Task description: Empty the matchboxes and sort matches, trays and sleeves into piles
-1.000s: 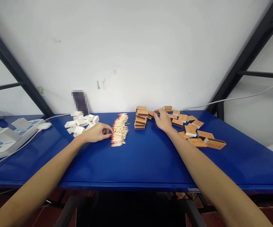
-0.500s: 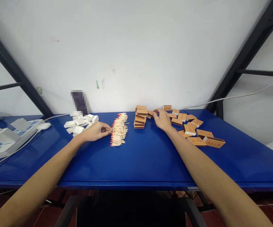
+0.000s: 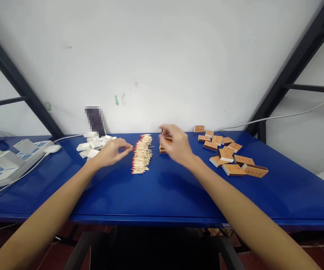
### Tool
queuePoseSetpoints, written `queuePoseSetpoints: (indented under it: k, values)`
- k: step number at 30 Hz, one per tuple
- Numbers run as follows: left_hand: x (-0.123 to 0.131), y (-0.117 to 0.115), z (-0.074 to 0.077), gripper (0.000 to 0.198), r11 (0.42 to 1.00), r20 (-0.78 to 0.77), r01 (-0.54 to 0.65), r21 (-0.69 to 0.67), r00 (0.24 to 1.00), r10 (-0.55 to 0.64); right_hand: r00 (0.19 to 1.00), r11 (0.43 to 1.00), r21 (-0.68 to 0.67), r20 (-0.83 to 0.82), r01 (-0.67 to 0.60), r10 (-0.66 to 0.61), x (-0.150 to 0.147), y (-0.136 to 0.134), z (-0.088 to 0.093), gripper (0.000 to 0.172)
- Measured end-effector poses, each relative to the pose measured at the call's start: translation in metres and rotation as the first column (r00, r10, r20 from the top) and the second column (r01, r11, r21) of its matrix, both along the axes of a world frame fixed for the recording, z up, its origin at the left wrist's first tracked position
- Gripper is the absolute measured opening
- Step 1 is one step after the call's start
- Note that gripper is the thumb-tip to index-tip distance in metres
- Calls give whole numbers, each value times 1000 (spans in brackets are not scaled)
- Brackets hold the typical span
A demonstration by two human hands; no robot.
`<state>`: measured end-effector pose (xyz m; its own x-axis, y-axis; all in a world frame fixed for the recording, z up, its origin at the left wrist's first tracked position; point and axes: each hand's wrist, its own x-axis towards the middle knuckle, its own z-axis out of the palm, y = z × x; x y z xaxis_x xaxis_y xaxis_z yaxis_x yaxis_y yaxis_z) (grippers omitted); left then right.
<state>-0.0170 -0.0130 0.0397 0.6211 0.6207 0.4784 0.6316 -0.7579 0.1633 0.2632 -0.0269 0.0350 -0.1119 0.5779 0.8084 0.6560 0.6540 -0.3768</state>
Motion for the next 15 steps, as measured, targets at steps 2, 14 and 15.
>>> queuePoseSetpoints:
  k: [2,14,15]
  values:
    - [4,-4,1,22,997,-3,23,67,1000,-23,977,982,-40,101,-186,189,-29,-12,3,26]
    - [15,-9,-2,17,1000,201,-24,-13,979,26,933,953,-160,215,-256,287,-75,-2,3,10]
    - [16,-9,-2,16,999,224,-32,-37,974,40,931,955,-151,230,-255,285,-76,-1,2,11]
